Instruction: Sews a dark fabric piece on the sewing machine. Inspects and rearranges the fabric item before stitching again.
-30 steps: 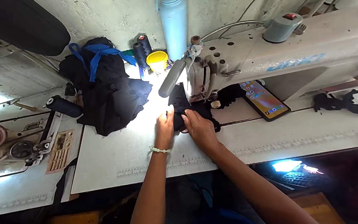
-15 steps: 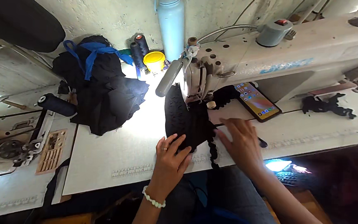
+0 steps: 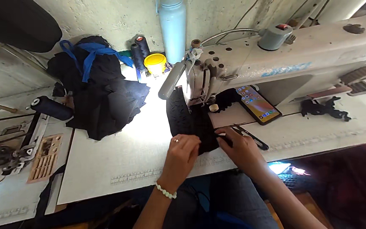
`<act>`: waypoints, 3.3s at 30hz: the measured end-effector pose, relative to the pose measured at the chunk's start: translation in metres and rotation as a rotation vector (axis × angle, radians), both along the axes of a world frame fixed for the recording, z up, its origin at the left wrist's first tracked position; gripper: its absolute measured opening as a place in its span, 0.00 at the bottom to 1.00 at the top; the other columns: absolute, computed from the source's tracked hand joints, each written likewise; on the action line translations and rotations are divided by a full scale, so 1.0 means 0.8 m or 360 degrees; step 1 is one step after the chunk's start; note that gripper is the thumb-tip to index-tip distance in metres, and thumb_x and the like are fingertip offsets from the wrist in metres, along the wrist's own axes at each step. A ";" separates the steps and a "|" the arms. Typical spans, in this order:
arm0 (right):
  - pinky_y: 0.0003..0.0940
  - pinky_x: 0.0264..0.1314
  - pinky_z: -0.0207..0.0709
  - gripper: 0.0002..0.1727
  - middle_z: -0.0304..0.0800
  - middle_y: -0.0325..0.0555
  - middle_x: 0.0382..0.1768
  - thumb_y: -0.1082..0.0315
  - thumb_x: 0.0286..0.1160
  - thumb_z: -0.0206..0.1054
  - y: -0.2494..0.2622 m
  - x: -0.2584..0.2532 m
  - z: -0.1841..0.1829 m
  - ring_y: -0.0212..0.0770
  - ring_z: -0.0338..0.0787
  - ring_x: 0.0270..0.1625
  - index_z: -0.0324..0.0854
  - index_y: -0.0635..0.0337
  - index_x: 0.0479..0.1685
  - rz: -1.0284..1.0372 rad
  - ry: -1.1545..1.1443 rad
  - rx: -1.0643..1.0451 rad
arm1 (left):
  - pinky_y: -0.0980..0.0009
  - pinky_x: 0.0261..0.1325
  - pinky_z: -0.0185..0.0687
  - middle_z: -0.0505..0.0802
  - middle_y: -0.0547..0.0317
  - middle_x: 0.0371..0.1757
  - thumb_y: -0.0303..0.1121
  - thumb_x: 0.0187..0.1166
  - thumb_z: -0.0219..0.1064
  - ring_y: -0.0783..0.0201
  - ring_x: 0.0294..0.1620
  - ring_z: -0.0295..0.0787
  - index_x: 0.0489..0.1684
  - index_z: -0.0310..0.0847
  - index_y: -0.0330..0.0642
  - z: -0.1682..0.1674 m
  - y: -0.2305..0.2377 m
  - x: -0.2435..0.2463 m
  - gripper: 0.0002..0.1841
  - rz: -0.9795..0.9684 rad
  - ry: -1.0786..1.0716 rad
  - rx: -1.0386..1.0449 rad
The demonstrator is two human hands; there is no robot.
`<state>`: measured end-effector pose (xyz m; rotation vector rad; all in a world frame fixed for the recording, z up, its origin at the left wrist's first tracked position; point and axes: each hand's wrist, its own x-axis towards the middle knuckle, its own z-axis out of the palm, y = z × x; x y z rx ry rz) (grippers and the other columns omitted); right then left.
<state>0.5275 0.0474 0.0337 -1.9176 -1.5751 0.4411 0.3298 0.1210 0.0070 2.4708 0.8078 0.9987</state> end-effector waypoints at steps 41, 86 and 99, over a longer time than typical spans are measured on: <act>0.46 0.45 0.88 0.15 0.94 0.55 0.40 0.60 0.77 0.70 0.046 -0.039 -0.006 0.54 0.94 0.44 0.90 0.66 0.46 0.0154 -0.0298 0.0454 | 0.51 0.72 0.77 0.96 0.53 0.58 0.30 0.83 0.62 0.55 0.65 0.90 0.45 0.93 0.39 0.006 0.023 -0.012 0.11 0.0126 -0.0057 -0.0053; 0.26 0.34 0.71 0.15 0.88 0.41 0.39 0.73 0.87 0.56 0.109 -0.006 0.004 0.28 0.77 0.29 0.90 0.58 0.57 0.0013 0.0726 -0.0173 | 0.47 0.58 0.84 0.94 0.45 0.50 0.29 0.80 0.67 0.46 0.53 0.92 0.47 0.93 0.37 0.007 0.096 0.065 0.09 0.0455 0.0284 -0.0335; 0.30 0.38 0.76 0.13 0.89 0.47 0.36 0.71 0.90 0.57 0.117 -0.009 0.010 0.33 0.82 0.29 0.83 0.66 0.61 -0.0078 0.0708 -0.0240 | 0.43 0.49 0.83 0.94 0.41 0.47 0.39 0.69 0.80 0.41 0.47 0.92 0.42 0.93 0.34 0.009 0.087 0.074 0.16 0.0496 0.0362 -0.0132</act>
